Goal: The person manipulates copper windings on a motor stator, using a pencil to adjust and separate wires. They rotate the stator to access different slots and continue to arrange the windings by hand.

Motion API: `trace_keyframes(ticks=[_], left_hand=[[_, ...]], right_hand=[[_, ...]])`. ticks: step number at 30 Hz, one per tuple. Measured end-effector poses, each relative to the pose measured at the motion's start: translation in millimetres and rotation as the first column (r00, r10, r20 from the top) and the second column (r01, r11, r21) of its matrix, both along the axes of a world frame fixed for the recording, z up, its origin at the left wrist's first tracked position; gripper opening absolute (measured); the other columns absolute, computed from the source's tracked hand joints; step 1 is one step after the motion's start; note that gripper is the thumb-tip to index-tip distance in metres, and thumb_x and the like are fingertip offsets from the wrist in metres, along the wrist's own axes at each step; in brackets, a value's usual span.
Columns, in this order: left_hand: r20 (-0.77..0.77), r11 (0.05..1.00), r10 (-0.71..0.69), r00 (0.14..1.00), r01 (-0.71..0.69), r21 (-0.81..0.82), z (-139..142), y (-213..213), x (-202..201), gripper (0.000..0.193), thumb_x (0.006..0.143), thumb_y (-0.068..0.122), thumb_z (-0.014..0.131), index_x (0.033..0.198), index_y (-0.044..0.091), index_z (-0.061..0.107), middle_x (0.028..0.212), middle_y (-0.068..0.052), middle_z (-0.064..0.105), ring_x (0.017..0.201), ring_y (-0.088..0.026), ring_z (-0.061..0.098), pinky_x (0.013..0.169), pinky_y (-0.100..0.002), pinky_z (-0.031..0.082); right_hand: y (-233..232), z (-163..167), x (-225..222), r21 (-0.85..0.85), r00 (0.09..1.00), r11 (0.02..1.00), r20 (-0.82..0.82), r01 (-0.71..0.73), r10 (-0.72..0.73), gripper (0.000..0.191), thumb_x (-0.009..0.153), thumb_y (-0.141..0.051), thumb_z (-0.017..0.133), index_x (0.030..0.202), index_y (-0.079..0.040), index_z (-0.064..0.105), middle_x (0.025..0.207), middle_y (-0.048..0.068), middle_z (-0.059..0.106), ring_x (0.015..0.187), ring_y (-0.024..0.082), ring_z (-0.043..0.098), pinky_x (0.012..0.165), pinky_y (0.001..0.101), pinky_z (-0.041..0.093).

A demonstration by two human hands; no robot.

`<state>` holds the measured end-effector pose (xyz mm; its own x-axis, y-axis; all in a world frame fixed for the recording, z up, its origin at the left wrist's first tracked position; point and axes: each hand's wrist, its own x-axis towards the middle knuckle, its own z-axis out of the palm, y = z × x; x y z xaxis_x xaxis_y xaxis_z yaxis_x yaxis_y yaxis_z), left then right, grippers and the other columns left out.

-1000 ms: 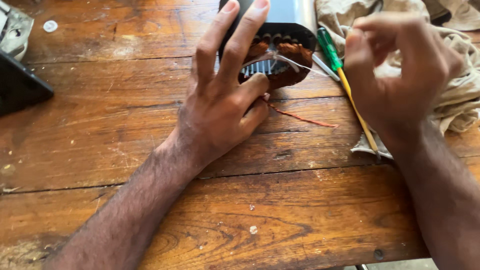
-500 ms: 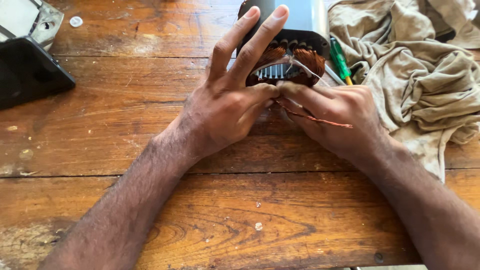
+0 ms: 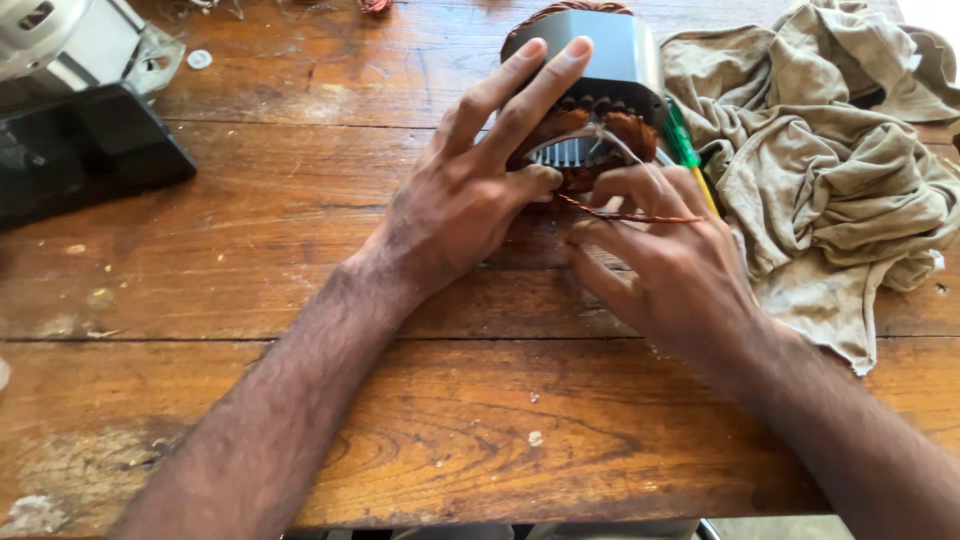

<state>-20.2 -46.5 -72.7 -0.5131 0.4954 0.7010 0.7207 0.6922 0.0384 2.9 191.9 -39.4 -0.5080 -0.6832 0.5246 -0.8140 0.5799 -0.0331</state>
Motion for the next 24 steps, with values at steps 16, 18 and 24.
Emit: trace_keyframes(ticks=[16,18,24], left_hand=[[-0.232,0.999,0.042,0.972,-0.042,0.007,-18.9,2.8,-11.6,0.017,0.094,0.023,0.080,0.111,0.023,0.080,0.175,-0.001,-0.004,0.161,-0.026,0.009,0.131,-0.048,0.040],[-0.192,0.998,0.056,0.980,-0.063,-0.032,-20.2,2.5,-11.3,0.008,0.096,0.019,0.083,0.101,0.025,0.081,0.171,-0.001,0.000,0.161,-0.027,0.011,0.133,-0.049,0.041],[-0.128,0.998,0.046,0.991,-0.041,0.042,-19.6,1.7,-4.8,0.005,0.097,0.022,0.082,0.094,0.026,0.082,0.171,0.002,0.002,0.158,-0.024,0.008,0.134,-0.050,0.038]], right_hand=[[-31.3,32.3,49.6,0.140,0.952,0.978,-0.287,0.152,-0.106,0.014,0.102,-0.018,0.072,0.092,-0.009,0.072,0.076,0.006,0.073,0.062,0.015,0.067,0.051,0.0310,0.053],[-24.6,44.4,35.4,0.472,0.905,0.772,-0.217,0.425,-0.366,0.027,0.109,-0.031,0.058,0.090,-0.017,0.071,0.071,0.001,0.067,0.057,0.010,0.064,0.050,0.0265,0.054],[18.6,75.3,-2.3,0.175,0.752,0.949,0.579,0.263,-0.315,0.022,0.097,-0.028,0.068,0.105,-0.011,0.078,0.078,0.004,0.075,0.067,0.011,0.070,0.056,0.0252,0.059]])
